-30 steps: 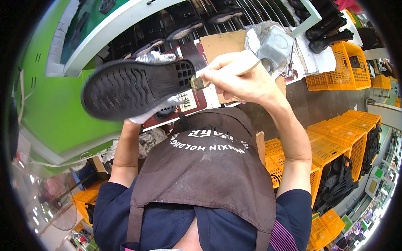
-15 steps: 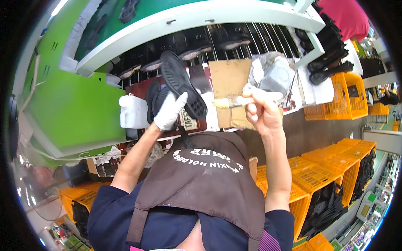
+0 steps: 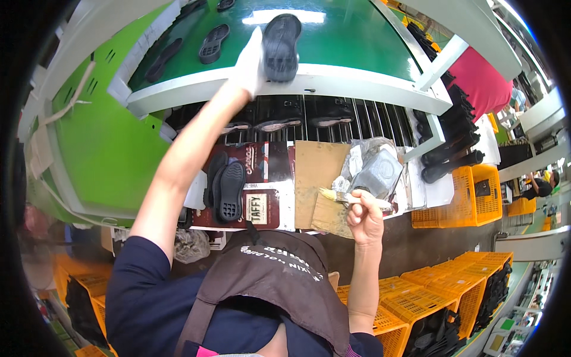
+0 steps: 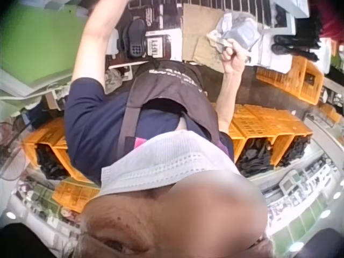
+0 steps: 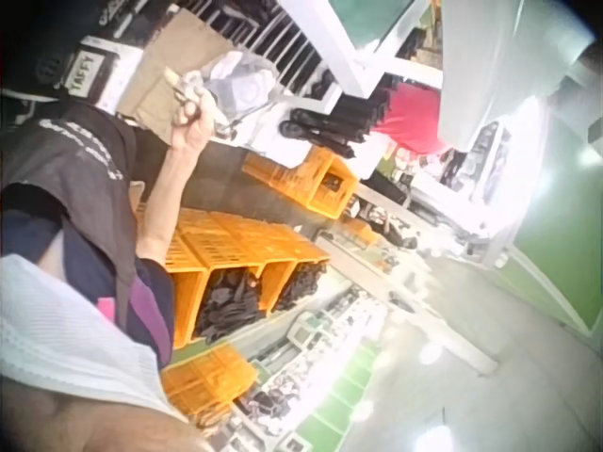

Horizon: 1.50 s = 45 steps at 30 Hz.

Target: Applying adhesive or primer to the edges and surfaces of shoe soles using a brush.

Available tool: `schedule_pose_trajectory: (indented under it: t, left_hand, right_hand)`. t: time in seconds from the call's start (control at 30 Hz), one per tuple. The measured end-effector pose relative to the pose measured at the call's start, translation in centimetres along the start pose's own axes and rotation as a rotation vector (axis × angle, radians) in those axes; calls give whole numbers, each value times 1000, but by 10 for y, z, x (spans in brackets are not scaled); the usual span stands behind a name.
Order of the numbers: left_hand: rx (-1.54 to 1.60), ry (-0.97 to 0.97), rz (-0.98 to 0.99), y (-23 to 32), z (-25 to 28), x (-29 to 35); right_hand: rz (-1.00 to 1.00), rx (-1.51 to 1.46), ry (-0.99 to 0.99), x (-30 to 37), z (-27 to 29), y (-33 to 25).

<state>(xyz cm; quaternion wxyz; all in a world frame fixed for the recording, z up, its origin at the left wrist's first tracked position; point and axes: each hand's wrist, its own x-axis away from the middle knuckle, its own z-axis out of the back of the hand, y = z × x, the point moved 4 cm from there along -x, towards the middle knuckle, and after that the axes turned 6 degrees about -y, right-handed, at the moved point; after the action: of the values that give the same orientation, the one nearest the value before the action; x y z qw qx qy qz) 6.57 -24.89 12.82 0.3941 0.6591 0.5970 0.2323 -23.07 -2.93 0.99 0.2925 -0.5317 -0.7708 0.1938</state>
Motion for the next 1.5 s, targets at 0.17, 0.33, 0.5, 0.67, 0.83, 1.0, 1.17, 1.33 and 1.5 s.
schedule_pose_trajectory:
  t: [0.17,0.33,0.5,0.67,0.83,1.0,1.17,1.33,1.5]
  left_hand:
    - [-320,319,-306,7,91,-25]
    - [-625,233,-257,-58,95,106]
    - [-1361,363,175,-124,148,236]
    - [-1866,386,590,-150,132,294]
    - [-1946,430,661,-156,127,300]
    - [-1809,468,814,-143,121,291]
    - [-1668,490,599,-127,118,284]
    - [-1296,489,182,-119,126,283]
    - [-645,400,-47,-104,90,263]
  right_hand:
    - [0,196,-19,-7,-5,20]
    - [10,364,160,2,21,30]
    - [-17,295,219,12,39,31]
    - [-32,336,225,7,47,39]
    - [-5,501,233,7,47,29]
    - [188,959,362,4,60,-6]
    - [297,1295,467,-6,95,-29]
    - [353,1562,374,-33,116,-15]
    - [355,1756,404,-50,142,3]
